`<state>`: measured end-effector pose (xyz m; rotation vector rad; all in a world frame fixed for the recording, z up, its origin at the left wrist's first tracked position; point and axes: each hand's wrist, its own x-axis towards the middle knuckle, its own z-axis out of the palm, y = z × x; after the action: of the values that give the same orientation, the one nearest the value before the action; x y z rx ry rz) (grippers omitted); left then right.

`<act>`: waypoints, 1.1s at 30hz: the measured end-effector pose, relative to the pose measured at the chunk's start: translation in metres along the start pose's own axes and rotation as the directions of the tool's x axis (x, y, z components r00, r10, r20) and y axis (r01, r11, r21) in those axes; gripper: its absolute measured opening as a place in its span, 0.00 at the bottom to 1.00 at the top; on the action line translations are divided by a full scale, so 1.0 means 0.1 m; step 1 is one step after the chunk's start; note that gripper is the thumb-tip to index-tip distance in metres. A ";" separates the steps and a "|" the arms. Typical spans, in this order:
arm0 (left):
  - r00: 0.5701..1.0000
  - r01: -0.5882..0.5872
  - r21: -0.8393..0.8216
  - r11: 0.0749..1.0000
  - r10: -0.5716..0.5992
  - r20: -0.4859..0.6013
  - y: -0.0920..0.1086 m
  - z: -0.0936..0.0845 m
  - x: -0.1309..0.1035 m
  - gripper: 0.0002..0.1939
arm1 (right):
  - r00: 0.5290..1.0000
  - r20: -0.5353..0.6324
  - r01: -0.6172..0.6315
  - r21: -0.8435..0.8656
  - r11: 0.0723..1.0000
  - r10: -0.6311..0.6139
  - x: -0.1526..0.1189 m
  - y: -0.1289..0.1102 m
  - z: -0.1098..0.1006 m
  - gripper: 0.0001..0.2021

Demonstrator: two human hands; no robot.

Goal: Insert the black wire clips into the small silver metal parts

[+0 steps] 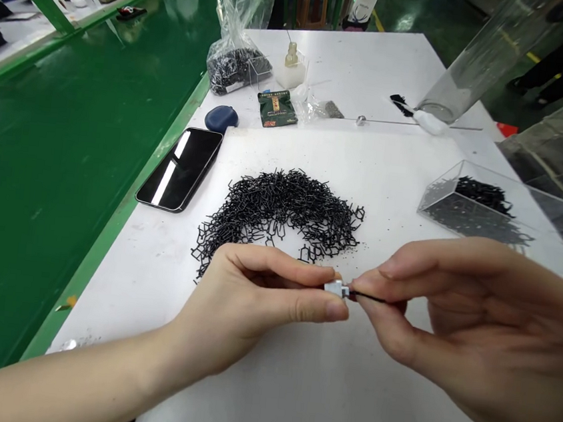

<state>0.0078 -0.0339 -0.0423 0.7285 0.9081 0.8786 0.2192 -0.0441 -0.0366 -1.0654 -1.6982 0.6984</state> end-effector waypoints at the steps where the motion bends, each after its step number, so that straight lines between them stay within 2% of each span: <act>1: 1.000 0.001 0.001 1.000 -0.001 -0.003 0.00 0.00 0.00 0.12 | 1.000 0.004 -0.002 0.007 1.000 0.002 0.00 -0.01 0.00 0.17; 4: 1.000 -0.016 -0.011 1.000 0.016 0.005 0.00 0.00 -0.02 0.12 | 1.000 0.002 0.010 -0.015 1.000 -0.010 -0.01 -0.01 -0.01 0.16; 10: 0.993 -0.025 -0.058 0.998 0.032 0.112 0.01 -0.01 -0.02 0.13 | 0.999 0.028 0.027 -0.016 1.000 -0.027 -0.04 0.02 -0.03 0.15; 18: 0.994 -0.087 -0.031 0.996 0.089 0.069 0.00 0.00 -0.01 0.13 | 0.999 0.020 0.045 0.007 0.999 -0.045 -0.02 -0.01 -0.05 0.15; 25: 0.988 -0.117 -0.040 0.992 0.120 0.092 -0.01 0.01 0.00 0.13 | 0.996 0.064 0.055 0.046 0.997 -0.058 -0.04 0.02 -0.04 0.14; 33: 0.983 -0.160 -0.025 0.987 0.162 0.091 -0.04 -0.01 0.00 0.14 | 0.996 0.056 0.065 0.093 0.994 -0.070 -0.03 0.04 -0.05 0.16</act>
<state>0.0080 -0.0361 -0.0459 0.8298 0.7658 0.9859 0.2259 -0.0456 -0.0393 -0.9277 -1.7277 0.7630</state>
